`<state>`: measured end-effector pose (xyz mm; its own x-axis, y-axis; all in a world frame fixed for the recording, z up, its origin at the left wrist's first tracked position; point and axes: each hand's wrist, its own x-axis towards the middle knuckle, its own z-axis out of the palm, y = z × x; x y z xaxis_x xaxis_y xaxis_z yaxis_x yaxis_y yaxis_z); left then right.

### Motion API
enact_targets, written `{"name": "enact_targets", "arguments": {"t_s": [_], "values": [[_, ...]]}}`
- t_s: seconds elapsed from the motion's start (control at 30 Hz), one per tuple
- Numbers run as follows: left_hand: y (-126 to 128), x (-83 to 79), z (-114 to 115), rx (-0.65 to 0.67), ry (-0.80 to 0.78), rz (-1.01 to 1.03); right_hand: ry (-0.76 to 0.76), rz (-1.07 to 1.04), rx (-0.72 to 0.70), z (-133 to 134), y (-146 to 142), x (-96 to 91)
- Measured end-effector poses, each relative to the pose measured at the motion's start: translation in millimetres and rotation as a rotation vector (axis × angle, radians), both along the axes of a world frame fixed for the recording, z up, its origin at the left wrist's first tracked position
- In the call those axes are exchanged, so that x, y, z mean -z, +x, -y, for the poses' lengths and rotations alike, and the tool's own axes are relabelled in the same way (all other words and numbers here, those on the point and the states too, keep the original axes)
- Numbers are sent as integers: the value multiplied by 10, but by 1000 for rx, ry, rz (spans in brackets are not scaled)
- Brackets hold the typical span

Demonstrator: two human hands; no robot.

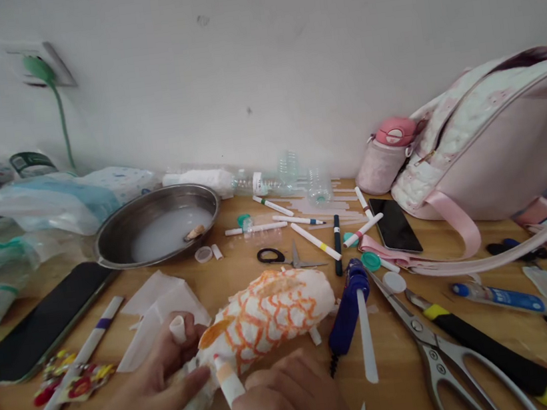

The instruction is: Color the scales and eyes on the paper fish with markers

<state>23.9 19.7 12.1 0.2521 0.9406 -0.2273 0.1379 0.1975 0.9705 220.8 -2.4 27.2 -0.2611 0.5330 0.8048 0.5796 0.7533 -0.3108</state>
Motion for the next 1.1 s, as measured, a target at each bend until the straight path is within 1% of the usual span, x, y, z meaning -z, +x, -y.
{"name": "enact_targets", "arguments": {"t_s": [0.1,0.27,0.37,0.57,0.73,0.8,0.9,0.93,1.03,1.1], "values": [[-12,7,28,-9,117,-142,3,58,-69,2,44,-26],[-53,91,62,-5,272,-273,-71,18,-30,46,80,17],[-74,132,93,-11,332,-284,-102,21,-24,69,62,69],[-80,139,99,-45,378,-309,-109,25,-25,75,2,125],[-83,170,85,-29,383,-327,-43,-87,63,70,-51,138],[-75,148,84,-17,381,-355,-49,-35,31,53,-29,107],[-61,101,82,18,372,-390,-75,72,-87,30,13,67],[-58,91,82,23,377,-392,-70,63,-86,29,16,70],[-57,81,76,16,396,-387,-53,-50,35,52,-17,137],[-53,76,66,12,393,-390,-60,-86,65,75,-50,190]]}}
